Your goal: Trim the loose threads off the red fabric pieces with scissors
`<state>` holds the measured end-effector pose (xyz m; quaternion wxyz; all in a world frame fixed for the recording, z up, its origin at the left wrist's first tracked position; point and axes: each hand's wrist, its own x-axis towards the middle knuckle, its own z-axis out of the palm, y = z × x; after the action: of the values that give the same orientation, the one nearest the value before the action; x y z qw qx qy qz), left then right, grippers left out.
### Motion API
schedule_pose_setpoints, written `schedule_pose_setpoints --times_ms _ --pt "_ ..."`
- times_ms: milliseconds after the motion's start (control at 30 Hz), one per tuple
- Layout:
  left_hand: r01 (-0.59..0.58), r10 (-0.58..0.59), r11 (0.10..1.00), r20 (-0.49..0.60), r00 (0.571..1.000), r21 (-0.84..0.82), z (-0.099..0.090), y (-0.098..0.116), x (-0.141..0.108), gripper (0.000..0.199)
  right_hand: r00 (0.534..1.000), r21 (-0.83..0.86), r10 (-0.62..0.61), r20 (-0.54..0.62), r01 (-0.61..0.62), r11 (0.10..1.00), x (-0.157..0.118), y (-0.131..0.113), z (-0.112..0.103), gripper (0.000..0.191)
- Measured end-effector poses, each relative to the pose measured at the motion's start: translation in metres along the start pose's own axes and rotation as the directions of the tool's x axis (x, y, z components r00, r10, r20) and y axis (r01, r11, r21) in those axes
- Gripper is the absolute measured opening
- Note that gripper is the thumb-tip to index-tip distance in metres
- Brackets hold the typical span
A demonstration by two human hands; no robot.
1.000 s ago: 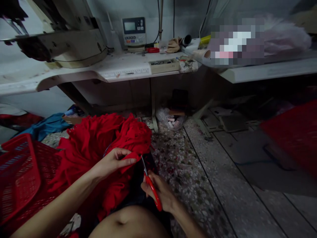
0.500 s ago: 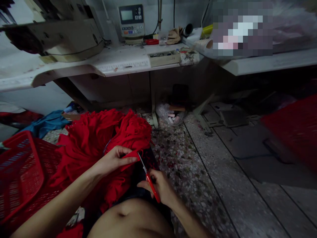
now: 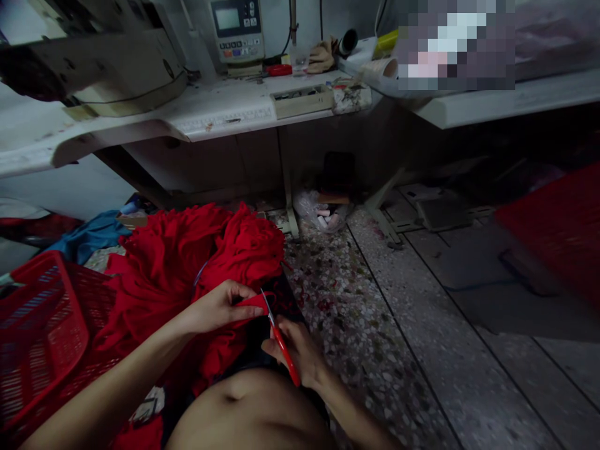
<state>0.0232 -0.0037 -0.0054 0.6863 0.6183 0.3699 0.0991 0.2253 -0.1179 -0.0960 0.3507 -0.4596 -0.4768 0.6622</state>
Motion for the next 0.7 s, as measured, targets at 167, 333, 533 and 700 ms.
schedule_pose_setpoints --times_ms 167,333,533,700 --pt "-0.021 0.019 0.999 0.041 0.999 0.040 0.002 -0.002 0.003 0.038 0.991 0.017 0.090 -0.096 -0.089 0.996 0.001 0.014 0.006 0.037" --pt "-0.078 0.065 0.989 0.108 0.992 0.123 -0.006 0.015 -0.016 0.032 0.963 0.100 0.121 -0.240 -0.099 0.990 -0.001 0.031 0.010 0.045" --pt "-0.051 -0.068 0.971 0.475 0.877 0.234 -0.035 -0.005 -0.062 0.027 0.905 0.135 0.148 -0.398 -0.101 0.986 0.012 0.038 -0.008 0.052" --pt "0.136 -0.181 0.981 0.398 0.900 0.138 -0.041 -0.021 -0.076 0.040 0.910 0.126 0.117 -0.398 -0.072 0.989 0.031 0.034 -0.021 0.052"
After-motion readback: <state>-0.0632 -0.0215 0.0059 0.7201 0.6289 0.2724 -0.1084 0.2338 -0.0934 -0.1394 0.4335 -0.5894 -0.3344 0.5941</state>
